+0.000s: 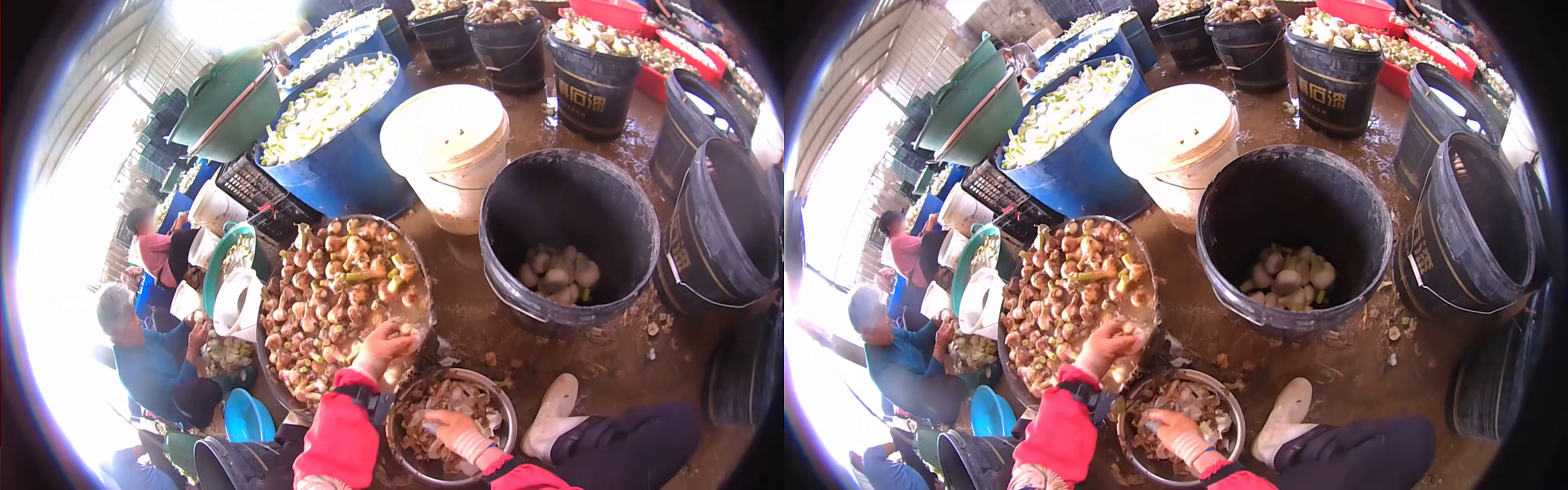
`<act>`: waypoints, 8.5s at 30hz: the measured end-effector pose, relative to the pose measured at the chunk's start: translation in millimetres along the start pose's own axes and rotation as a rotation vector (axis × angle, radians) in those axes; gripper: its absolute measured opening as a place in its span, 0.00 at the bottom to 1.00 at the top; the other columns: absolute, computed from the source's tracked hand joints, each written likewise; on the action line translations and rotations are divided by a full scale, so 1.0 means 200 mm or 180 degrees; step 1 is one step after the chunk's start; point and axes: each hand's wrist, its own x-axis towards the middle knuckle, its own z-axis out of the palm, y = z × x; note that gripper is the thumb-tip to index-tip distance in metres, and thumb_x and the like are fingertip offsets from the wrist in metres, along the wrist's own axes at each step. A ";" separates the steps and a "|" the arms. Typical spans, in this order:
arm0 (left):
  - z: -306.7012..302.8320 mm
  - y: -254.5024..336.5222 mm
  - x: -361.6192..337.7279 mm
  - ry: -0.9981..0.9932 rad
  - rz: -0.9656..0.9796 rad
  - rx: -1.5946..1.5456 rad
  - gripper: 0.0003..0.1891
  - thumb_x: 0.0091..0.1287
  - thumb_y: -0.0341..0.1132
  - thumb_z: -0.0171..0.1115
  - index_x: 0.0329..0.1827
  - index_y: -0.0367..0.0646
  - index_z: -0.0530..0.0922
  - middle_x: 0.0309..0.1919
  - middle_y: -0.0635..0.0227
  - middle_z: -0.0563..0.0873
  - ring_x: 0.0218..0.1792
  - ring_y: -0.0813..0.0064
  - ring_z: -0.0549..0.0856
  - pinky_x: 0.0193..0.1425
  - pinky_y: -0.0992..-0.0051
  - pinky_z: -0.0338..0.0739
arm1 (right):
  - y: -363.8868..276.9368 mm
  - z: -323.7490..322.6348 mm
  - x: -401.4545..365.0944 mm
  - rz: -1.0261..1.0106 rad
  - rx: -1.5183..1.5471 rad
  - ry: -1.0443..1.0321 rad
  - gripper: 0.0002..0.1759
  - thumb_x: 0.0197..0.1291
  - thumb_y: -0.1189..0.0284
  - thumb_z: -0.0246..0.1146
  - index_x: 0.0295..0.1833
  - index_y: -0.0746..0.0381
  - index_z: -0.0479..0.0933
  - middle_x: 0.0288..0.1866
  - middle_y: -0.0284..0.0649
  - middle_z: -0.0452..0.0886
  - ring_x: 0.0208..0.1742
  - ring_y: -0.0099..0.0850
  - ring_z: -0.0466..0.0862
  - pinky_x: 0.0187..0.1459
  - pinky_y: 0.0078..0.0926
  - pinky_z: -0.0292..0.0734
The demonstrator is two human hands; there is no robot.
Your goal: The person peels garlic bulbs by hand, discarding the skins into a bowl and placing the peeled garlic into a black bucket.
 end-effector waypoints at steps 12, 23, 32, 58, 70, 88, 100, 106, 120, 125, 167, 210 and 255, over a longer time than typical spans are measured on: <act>0.26 -0.36 -0.94 0.0906 0.0721 0.2096 0.32 0.48 0.36 0.73 0.58 0.36 0.75 0.47 0.61 0.80 0.49 0.67 0.80 0.55 0.73 0.74 | -0.24 -0.01 -0.22 -0.0640 0.1511 0.0454 0.22 0.58 0.83 0.54 0.60 0.67 0.74 0.53 0.41 0.82 0.54 0.27 0.80 0.57 0.20 0.71; 0.45 -0.45 -0.91 0.1840 0.1052 0.3982 0.24 0.47 0.38 0.72 0.49 0.45 0.78 0.43 0.59 0.75 0.46 0.54 0.77 0.48 0.62 0.74 | -0.07 0.13 -0.14 -0.0775 0.0550 0.1210 0.27 0.53 0.83 0.53 0.62 0.62 0.71 0.52 0.52 0.81 0.53 0.43 0.81 0.53 0.30 0.74; 0.42 -0.45 -0.90 0.2150 0.1697 0.3963 0.22 0.43 0.37 0.72 0.43 0.45 0.77 0.42 0.62 0.74 0.45 0.54 0.75 0.44 0.59 0.73 | -0.18 -0.01 -0.16 -0.0170 0.2360 0.0290 0.26 0.58 0.86 0.58 0.64 0.70 0.67 0.55 0.44 0.79 0.52 0.28 0.79 0.54 0.20 0.72; 0.22 -0.49 -0.82 0.1838 0.0536 -0.0725 0.27 0.70 0.59 0.48 0.49 0.41 0.76 0.34 0.71 0.81 0.33 0.80 0.78 0.38 0.77 0.73 | -0.32 -0.03 -0.25 0.0067 0.1128 -0.0331 0.14 0.54 0.77 0.64 0.48 0.65 0.81 0.38 0.34 0.84 0.39 0.25 0.83 0.42 0.23 0.77; 0.21 -0.45 -0.93 0.1371 0.0591 -0.0522 0.31 0.67 0.52 0.58 0.61 0.33 0.65 0.46 0.61 0.79 0.43 0.75 0.79 0.46 0.76 0.76 | -0.26 0.01 -0.26 -0.0012 0.0915 -0.0400 0.18 0.51 0.81 0.54 0.47 0.62 0.82 0.35 0.35 0.85 0.26 0.26 0.80 0.27 0.23 0.75; 0.10 -0.50 -1.21 0.1159 0.0026 -0.3489 0.20 0.66 0.51 0.59 0.39 0.39 0.76 0.34 0.53 0.82 0.34 0.58 0.84 0.29 0.71 0.83 | 0.03 -0.20 -0.08 -0.0655 0.1489 0.1658 0.06 0.52 0.81 0.64 0.37 0.66 0.83 0.33 0.35 0.84 0.32 0.22 0.79 0.37 0.21 0.75; 0.08 -0.54 -1.06 0.0490 -0.0853 -0.3340 0.20 0.66 0.52 0.55 0.40 0.41 0.79 0.30 0.64 0.84 0.27 0.70 0.81 0.24 0.74 0.69 | -0.30 0.00 -0.33 -0.1182 0.0341 -0.0757 0.12 0.60 0.75 0.61 0.49 0.57 0.82 0.39 0.40 0.85 0.43 0.25 0.82 0.47 0.23 0.75; 0.21 -0.48 -1.06 0.1670 0.0385 -0.0671 0.03 0.61 0.28 0.60 0.36 0.46 0.74 0.29 0.72 0.81 0.27 0.82 0.77 0.25 0.79 0.71 | -0.35 -0.05 -0.43 -0.1068 0.1131 -0.2120 0.05 0.58 0.75 0.63 0.40 0.62 0.81 0.29 0.29 0.80 0.33 0.17 0.76 0.37 0.18 0.71; 0.25 -0.55 -0.95 0.2270 -0.0148 -0.2430 0.20 0.68 0.53 0.54 0.38 0.43 0.79 0.29 0.68 0.83 0.31 0.71 0.81 0.33 0.73 0.74 | -0.23 0.07 -0.28 -0.0268 0.0909 -0.0341 0.15 0.57 0.77 0.62 0.51 0.59 0.79 0.32 0.31 0.81 0.28 0.17 0.75 0.29 0.17 0.70; 0.22 -0.62 -0.93 0.1418 0.0194 -0.2317 0.19 0.70 0.49 0.53 0.37 0.38 0.78 0.30 0.67 0.82 0.30 0.72 0.81 0.33 0.73 0.75 | -0.34 -0.03 -0.32 -0.0054 0.3244 -0.1195 0.08 0.58 0.78 0.63 0.43 0.67 0.79 0.33 0.35 0.82 0.32 0.23 0.80 0.34 0.18 0.75; 0.00 0.02 -0.32 0.0231 0.0280 0.2252 0.46 0.55 0.34 0.70 0.75 0.40 0.52 0.32 0.71 0.79 0.30 0.84 0.75 0.36 0.83 0.72 | 0.11 -0.05 0.03 -0.0106 -0.1039 -0.0410 0.19 0.52 0.68 0.56 0.50 0.50 0.81 0.53 0.43 0.81 0.56 0.42 0.79 0.57 0.30 0.72; 0.33 -0.41 -0.96 0.1727 0.1605 0.2112 0.21 0.52 0.39 0.73 0.44 0.39 0.76 0.41 0.59 0.80 0.38 0.63 0.81 0.43 0.68 0.78 | -0.18 0.06 -0.17 -0.0320 0.2369 0.0510 0.23 0.54 0.87 0.55 0.57 0.67 0.75 0.51 0.35 0.81 0.51 0.23 0.78 0.55 0.16 0.70; 0.27 -0.51 -1.03 0.0995 0.0583 -0.2605 0.18 0.68 0.39 0.59 0.55 0.40 0.69 0.45 0.62 0.76 0.47 0.66 0.78 0.54 0.62 0.75 | -0.24 0.08 -0.29 -0.1373 -0.0374 0.0472 0.27 0.54 0.72 0.61 0.63 0.57 0.69 0.47 0.49 0.79 0.49 0.47 0.79 0.51 0.38 0.74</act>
